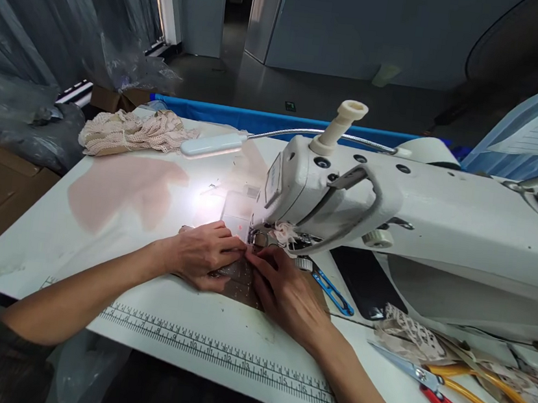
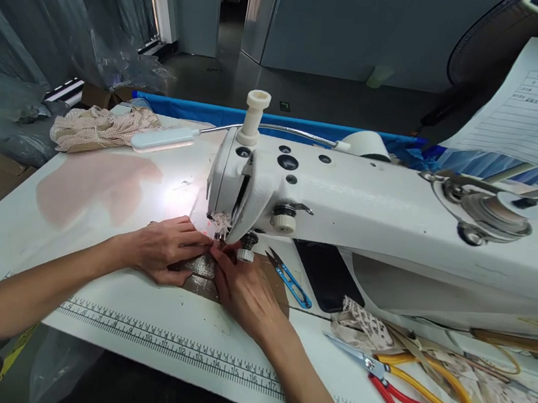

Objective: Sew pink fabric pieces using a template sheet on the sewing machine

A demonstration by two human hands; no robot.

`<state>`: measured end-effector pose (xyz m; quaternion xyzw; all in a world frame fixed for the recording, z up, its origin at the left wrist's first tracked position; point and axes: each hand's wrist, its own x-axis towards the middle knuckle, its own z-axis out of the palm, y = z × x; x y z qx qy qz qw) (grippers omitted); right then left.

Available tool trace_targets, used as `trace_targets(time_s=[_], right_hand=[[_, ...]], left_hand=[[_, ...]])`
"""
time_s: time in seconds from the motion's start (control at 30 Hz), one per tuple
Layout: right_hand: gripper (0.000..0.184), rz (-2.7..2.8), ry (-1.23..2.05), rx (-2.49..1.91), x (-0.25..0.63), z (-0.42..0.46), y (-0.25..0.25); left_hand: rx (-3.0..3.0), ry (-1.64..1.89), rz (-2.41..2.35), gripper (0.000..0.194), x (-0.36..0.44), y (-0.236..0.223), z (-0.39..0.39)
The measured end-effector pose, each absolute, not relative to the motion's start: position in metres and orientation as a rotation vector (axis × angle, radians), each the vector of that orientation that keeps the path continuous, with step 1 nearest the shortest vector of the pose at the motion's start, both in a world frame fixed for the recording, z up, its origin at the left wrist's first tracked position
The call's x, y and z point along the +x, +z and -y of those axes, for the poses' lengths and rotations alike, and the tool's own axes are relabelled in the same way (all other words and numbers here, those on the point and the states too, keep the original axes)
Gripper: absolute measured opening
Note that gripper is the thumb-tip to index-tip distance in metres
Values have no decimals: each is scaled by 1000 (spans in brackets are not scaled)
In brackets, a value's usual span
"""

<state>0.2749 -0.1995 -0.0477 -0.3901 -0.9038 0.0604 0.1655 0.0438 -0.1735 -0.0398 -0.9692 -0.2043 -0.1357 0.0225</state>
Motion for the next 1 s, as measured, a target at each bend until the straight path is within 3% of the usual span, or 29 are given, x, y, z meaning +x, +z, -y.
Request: trace_targets(time_s=[0.77,1.0], right_hand=[[41,2502,179,-1197,274,199,-56],[34,2283,533,-1282,286,193,-43]], left_hand=[[-3001,-303,813,44,44,-30,164],[-2955,-221,839,48,46,-26,160]])
